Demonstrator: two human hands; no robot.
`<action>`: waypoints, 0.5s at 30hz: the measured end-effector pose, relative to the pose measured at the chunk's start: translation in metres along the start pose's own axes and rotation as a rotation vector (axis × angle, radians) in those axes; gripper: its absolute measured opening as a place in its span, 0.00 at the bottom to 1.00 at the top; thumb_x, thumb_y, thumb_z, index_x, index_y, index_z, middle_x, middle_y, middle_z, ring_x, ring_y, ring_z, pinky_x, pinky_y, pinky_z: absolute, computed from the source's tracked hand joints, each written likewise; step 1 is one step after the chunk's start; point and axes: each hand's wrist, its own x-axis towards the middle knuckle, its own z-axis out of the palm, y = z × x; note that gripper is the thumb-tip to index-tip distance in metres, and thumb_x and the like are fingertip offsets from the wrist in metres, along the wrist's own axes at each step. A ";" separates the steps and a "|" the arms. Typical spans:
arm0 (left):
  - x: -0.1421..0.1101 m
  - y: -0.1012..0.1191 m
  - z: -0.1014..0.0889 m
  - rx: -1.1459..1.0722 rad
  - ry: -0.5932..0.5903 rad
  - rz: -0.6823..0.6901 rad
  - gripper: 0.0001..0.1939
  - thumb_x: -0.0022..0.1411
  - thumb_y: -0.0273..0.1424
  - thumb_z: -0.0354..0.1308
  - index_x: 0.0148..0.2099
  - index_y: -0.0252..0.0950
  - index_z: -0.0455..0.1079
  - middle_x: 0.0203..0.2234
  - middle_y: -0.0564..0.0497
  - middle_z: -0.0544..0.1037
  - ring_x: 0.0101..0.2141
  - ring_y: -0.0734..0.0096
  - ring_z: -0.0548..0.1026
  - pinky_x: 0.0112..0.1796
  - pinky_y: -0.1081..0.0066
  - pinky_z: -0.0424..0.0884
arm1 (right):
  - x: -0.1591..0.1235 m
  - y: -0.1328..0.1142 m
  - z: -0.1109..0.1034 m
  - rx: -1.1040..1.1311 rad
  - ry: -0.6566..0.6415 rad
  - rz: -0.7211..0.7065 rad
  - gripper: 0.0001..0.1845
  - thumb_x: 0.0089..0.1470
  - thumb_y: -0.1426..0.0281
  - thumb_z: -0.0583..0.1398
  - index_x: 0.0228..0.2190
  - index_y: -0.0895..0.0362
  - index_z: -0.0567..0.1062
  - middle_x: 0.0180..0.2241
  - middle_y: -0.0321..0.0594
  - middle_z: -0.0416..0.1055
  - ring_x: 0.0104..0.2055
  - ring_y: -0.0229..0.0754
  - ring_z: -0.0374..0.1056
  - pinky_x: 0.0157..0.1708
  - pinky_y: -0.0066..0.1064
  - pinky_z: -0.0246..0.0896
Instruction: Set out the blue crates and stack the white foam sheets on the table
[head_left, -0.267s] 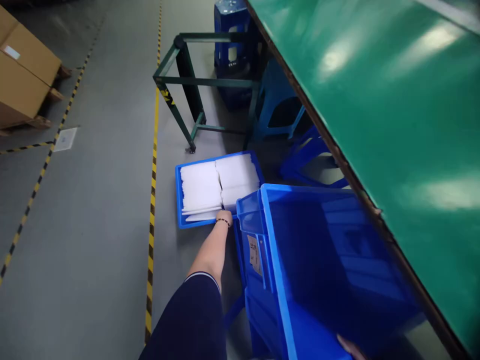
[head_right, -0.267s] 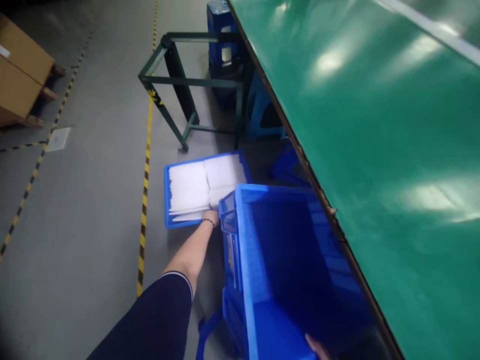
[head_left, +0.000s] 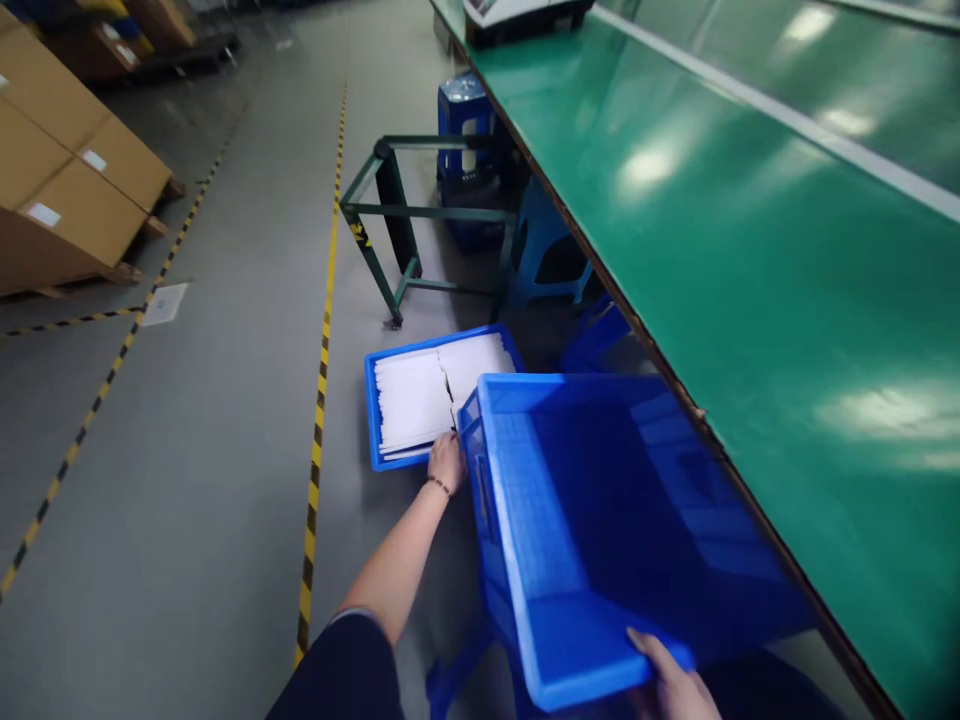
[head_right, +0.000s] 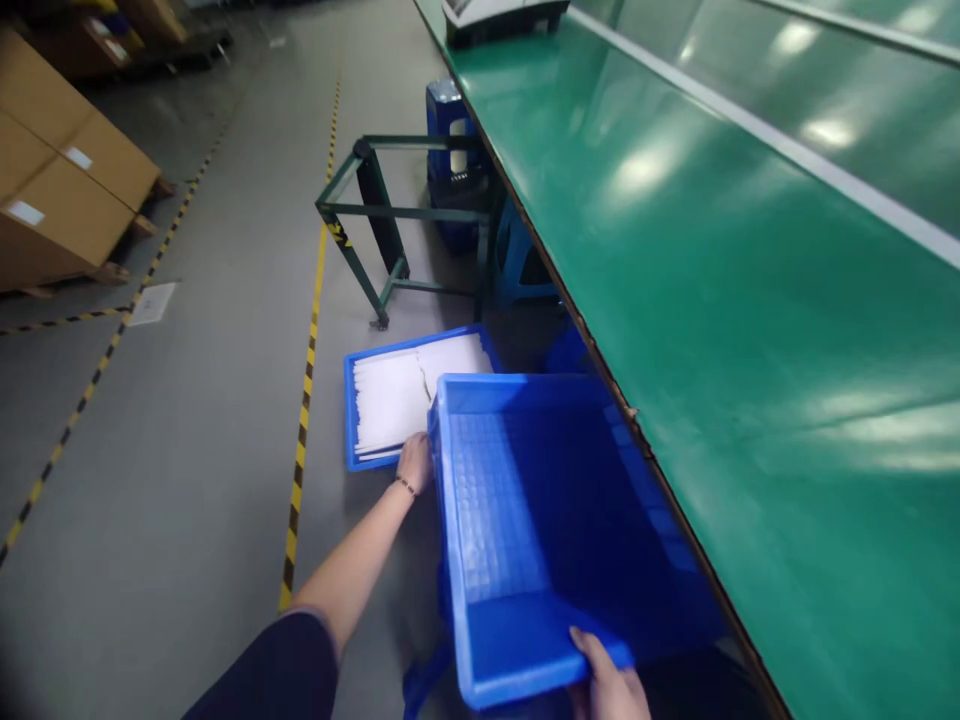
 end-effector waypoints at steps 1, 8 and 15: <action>-0.023 -0.006 -0.011 -0.027 0.042 0.005 0.19 0.66 0.29 0.39 0.57 0.39 0.57 0.55 0.47 0.62 0.55 0.69 0.59 0.53 0.68 0.59 | -0.003 -0.007 0.016 0.059 -0.020 0.002 0.14 0.37 0.59 0.61 0.27 0.50 0.65 0.25 0.34 0.71 0.31 0.46 0.70 0.27 0.34 0.68; -0.111 -0.064 -0.087 -0.283 0.247 0.080 0.40 0.57 0.34 0.53 0.64 0.42 0.31 0.56 0.51 0.61 0.51 0.69 0.65 0.47 0.74 0.66 | -0.027 -0.069 0.140 0.278 -0.405 -0.114 0.17 0.41 0.61 0.62 0.32 0.53 0.62 0.33 0.34 0.69 0.36 0.39 0.67 0.29 0.28 0.66; -0.013 -0.132 -0.137 0.030 0.289 -0.268 0.24 0.58 0.23 0.50 0.57 0.38 0.55 0.45 0.48 0.73 0.41 0.69 0.73 0.40 0.72 0.70 | -0.020 -0.033 0.103 -0.233 -0.757 -0.158 0.16 0.45 0.56 0.58 0.26 0.56 0.63 0.28 0.33 0.66 0.32 0.38 0.68 0.25 0.26 0.60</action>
